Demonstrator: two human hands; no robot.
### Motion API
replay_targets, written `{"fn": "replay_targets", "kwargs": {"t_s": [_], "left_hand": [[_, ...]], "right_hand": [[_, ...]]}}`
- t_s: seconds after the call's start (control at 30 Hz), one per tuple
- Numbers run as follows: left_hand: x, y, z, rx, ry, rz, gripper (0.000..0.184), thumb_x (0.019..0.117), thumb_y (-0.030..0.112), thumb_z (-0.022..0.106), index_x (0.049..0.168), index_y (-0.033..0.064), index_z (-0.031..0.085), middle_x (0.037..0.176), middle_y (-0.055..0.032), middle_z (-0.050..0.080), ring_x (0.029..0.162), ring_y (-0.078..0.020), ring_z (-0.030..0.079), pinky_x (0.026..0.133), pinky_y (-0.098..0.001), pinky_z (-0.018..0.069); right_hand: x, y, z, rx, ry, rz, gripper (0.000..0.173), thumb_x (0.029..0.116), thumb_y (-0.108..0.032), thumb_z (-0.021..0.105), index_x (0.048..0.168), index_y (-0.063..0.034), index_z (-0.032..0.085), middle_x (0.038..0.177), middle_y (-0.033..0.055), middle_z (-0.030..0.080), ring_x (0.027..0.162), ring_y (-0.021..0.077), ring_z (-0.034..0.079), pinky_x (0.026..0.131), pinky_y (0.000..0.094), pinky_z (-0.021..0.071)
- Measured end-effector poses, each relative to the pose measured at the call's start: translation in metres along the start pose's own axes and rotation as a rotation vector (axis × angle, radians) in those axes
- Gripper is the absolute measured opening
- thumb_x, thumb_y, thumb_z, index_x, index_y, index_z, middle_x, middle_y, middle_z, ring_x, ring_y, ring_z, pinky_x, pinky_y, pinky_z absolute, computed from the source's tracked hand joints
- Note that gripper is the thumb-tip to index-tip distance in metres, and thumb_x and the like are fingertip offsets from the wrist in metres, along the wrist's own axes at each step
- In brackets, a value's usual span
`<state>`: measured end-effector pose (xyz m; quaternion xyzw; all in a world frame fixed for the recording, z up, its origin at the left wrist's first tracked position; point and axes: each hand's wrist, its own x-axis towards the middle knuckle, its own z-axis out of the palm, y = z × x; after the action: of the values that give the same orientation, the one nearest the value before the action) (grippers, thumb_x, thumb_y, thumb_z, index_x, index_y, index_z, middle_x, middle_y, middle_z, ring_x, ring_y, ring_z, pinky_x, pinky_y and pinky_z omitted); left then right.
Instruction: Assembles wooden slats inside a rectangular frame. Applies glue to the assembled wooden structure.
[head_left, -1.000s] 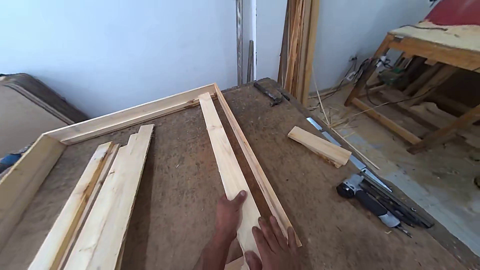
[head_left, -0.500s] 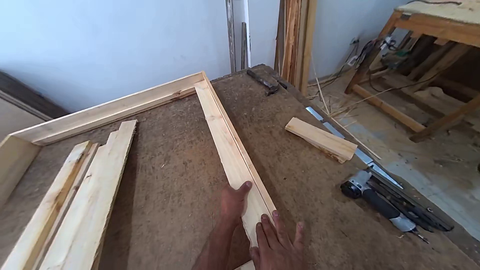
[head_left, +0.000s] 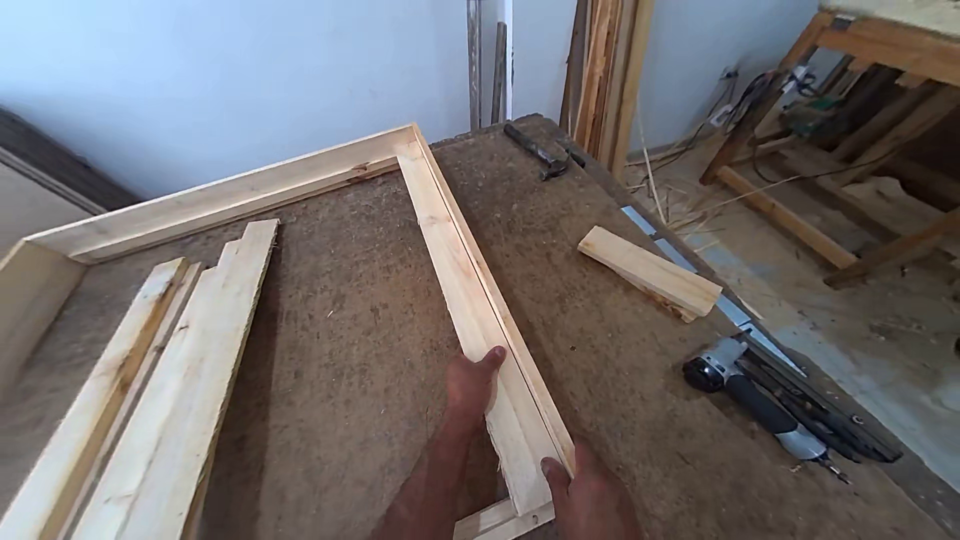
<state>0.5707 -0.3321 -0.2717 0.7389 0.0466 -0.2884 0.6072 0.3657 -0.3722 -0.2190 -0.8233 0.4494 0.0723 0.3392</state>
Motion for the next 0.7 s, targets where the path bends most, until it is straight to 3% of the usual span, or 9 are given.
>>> {"fn": "replay_targets", "kwargs": {"t_s": [0.13,0.27,0.33,0.37,0.43,0.5,0.57,0.6,0.7], "left_hand": [[0.001,-0.002,-0.001,-0.033,-0.001,0.0,0.05,0.0951,0.037,0.075,0.127,0.0017,0.061,0.102,-0.0168,0.075,0.089,-0.0271,0.076,0.08,-0.0463,0.0647],[-0.017,0.0,-0.01,-0.343,-0.067,-0.06,0.066,0.1061,0.06,0.036,0.132,0.0045,0.061,0.102,-0.0178,0.073,0.09,-0.0284,0.073,0.079,-0.0493,0.0619],[-0.026,0.007,-0.015,-0.624,-0.287,-0.054,0.072,0.1026,0.07,0.016,0.111,0.014,0.061,0.065,-0.0021,0.057,0.053,-0.0138,0.057,0.049,-0.0311,0.0523],[-0.023,0.002,-0.018,-0.84,-0.514,-0.065,0.077,0.0984,0.077,0.017,0.106,0.0161,0.063,0.059,0.0026,0.054,0.046,-0.0099,0.053,0.044,-0.026,0.0485],[-0.009,-0.012,-0.023,-1.089,-0.928,-0.102,0.075,0.0947,0.076,0.037,0.121,0.0126,0.066,0.075,-0.0036,0.065,0.063,-0.0169,0.064,0.06,-0.0317,0.056],[-0.021,0.004,-0.037,-0.896,-0.694,-0.046,0.082,0.102,0.069,0.015,0.132,0.0049,0.057,0.099,-0.0161,0.071,0.088,-0.0279,0.071,0.078,-0.044,0.0614],[-0.044,0.041,-0.045,-0.634,-0.223,0.04,0.088,0.1013,0.071,0.003,0.133,0.0071,0.055,0.104,-0.0151,0.074,0.093,-0.0263,0.074,0.078,-0.0472,0.0628],[-0.043,0.051,-0.052,-0.566,-0.151,0.066,0.09,0.0997,0.073,0.002,0.142,0.0109,0.051,0.114,-0.0146,0.073,0.102,-0.0272,0.072,0.085,-0.0505,0.0609],[-0.028,0.055,-0.048,-0.311,-0.016,0.143,0.041,0.1087,0.034,0.051,0.14,0.0074,0.053,0.108,-0.0208,0.072,0.089,-0.0332,0.074,0.075,-0.0521,0.0634]], "right_hand": [[-0.001,0.003,-0.005,-0.002,-0.045,-0.015,0.064,0.0978,-0.04,0.067,0.147,-0.0023,0.05,0.128,0.0208,0.067,0.112,0.0361,0.069,0.095,0.0536,0.0561],[-0.029,0.018,0.001,0.068,0.248,-0.382,0.093,0.0853,-0.06,0.074,0.147,0.0052,0.05,0.152,0.0324,0.045,0.14,0.0478,0.047,0.114,0.0635,0.0392],[-0.043,0.008,0.012,0.113,0.391,-0.615,0.085,0.0877,-0.062,0.071,0.14,0.0038,0.058,0.151,0.0316,0.048,0.142,0.0483,0.044,0.116,0.0673,0.0349],[-0.047,0.0,0.018,0.103,0.407,-0.715,0.073,0.0921,-0.056,0.068,0.138,0.0007,0.061,0.15,0.0277,0.051,0.143,0.0445,0.046,0.118,0.0644,0.0354],[-0.043,-0.014,0.031,0.068,0.456,-0.891,0.05,0.0978,-0.035,0.065,0.136,-0.0029,0.064,0.146,0.0198,0.058,0.141,0.0349,0.051,0.118,0.055,0.0409],[-0.031,-0.021,0.033,-0.039,0.514,-0.996,0.047,0.0905,-0.013,0.065,0.136,-0.0032,0.064,0.143,0.0166,0.062,0.138,0.0319,0.055,0.116,0.0484,0.0455],[-0.026,-0.019,0.033,-0.154,0.55,-1.035,0.045,0.0924,-0.009,0.062,0.137,-0.0042,0.064,0.142,0.0155,0.063,0.137,0.0309,0.057,0.115,0.0464,0.0462],[-0.025,-0.017,0.037,-0.213,0.563,-1.035,0.042,0.0959,-0.009,0.058,0.137,-0.0065,0.064,0.142,0.0137,0.063,0.137,0.0299,0.057,0.115,0.0462,0.0455],[-0.024,-0.01,0.052,-0.318,0.564,-0.997,0.04,0.1011,-0.025,0.056,0.138,-0.0108,0.063,0.146,0.0128,0.06,0.139,0.0305,0.054,0.116,0.0484,0.0423]]}}
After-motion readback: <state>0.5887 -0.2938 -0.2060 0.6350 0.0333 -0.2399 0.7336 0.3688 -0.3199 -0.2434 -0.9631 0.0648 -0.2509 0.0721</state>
